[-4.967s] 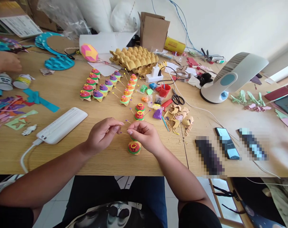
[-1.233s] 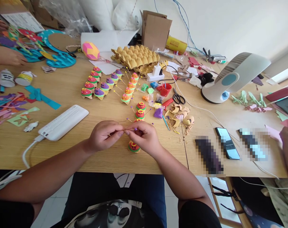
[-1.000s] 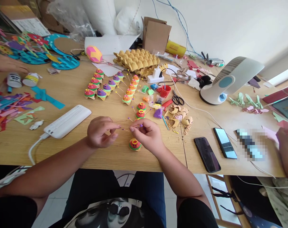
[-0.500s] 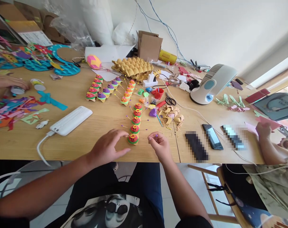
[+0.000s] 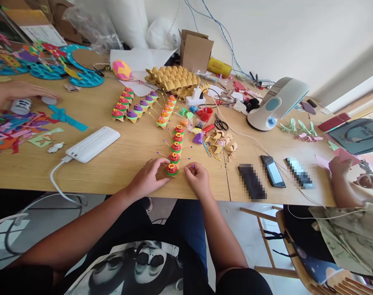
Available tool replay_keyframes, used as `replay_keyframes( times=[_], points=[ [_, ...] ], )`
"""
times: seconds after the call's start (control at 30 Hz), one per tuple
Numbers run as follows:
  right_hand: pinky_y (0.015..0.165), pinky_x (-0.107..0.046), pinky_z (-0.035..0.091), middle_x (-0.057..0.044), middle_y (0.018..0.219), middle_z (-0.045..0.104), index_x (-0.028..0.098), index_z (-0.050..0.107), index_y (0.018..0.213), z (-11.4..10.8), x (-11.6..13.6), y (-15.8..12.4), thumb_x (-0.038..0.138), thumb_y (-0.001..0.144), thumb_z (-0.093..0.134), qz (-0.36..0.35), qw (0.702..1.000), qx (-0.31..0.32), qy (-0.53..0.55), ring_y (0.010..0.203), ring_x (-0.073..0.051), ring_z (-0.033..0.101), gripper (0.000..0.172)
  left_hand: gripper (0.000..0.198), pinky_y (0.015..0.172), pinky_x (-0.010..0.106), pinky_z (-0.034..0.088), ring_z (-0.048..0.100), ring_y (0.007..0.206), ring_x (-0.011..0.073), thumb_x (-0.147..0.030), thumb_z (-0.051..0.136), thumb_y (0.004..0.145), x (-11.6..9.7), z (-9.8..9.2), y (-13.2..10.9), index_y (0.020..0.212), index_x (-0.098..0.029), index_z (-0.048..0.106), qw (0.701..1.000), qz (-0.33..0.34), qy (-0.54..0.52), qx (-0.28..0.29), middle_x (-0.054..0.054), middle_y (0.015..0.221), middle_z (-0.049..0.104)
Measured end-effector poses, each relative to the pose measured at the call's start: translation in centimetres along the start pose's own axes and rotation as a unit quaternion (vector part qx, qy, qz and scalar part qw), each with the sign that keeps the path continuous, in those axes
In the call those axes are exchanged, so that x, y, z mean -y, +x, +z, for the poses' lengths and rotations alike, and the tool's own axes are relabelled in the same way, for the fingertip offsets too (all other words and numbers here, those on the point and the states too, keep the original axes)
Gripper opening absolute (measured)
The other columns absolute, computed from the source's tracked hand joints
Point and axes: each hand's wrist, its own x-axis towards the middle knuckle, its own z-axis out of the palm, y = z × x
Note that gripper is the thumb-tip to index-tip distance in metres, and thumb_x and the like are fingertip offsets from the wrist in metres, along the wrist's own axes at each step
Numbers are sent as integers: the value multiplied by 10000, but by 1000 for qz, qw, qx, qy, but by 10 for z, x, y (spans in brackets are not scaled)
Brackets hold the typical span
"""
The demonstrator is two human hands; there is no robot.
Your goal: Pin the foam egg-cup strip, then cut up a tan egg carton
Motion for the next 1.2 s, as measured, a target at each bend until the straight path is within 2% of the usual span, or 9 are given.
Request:
replay_keyframes(
  times=[0.27, 0.67, 1.2],
  points=[
    [536, -260, 302, 63, 590, 443, 210, 661, 817, 1, -1, 1, 445, 811, 646, -17, 1000, 19, -15, 548, -114, 361, 236, 494, 1040, 443, 530, 640, 1183, 268, -186, 754, 835, 3, 2, 0, 1272, -253, 534, 1000, -3, -8, -14, 63, 1245, 680],
    [527, -269, 295, 40, 587, 484, 212, 718, 819, 4, -4, 1, 433, 816, 655, -31, 998, 41, -22, 541, -121, 372, 230, 446, 1091, 463, 504, 622, 1231, 277, -241, 739, 865, 4, 0, 3, 1288, -233, 602, 1000, 7, 15, 8, 81, 1283, 690],
    [528, -269, 300, 42, 577, 478, 213, 722, 822, 6, -7, 0, 433, 846, 648, -44, 998, 33, -31, 545, -127, 380, 233, 422, 1094, 465, 491, 609, 1241, 278, -297, 737, 885, 7, 0, 4, 1287, -239, 624, 1000, -9, 8, 24, 79, 1306, 678]
  ],
)
